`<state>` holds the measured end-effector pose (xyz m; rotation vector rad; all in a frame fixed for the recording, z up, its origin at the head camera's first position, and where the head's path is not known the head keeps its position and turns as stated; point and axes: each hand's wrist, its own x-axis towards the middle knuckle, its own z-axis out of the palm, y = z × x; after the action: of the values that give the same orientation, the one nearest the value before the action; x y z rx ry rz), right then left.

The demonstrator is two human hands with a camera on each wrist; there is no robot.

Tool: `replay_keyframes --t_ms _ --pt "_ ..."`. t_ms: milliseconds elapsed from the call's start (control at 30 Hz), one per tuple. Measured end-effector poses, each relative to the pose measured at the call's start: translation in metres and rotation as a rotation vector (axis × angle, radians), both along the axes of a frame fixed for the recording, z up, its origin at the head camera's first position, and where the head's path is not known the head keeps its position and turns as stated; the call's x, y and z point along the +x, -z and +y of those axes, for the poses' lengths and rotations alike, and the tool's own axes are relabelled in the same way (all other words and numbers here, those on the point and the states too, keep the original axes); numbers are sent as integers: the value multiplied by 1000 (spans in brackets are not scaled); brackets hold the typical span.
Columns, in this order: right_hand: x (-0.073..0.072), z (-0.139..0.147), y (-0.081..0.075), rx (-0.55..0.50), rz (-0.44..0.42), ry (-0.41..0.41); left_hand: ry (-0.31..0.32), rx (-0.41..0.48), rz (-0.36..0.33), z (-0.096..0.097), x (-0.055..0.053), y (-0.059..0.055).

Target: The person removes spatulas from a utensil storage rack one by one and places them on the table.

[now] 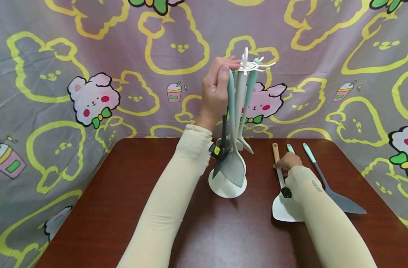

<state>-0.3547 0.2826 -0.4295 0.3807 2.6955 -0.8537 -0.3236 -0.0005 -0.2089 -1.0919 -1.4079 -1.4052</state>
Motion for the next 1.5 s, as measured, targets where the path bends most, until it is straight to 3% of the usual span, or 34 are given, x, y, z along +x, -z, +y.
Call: replay_keyframes --t_ms 433,833,1200,1500 --pt "-3 -3 -1 58 -12 -35 -1 -1 14 -1 0 -1" --pt "-5 -1 -1 17 -23 -37 -20 -13 3 -1 -1 -1" --pt "-1 9 -6 -11 -44 -100 -31 -19 2 -1 -1 -1" --pt "0 0 -24 142 20 -143 -16 -13 7 -2 0 -1"
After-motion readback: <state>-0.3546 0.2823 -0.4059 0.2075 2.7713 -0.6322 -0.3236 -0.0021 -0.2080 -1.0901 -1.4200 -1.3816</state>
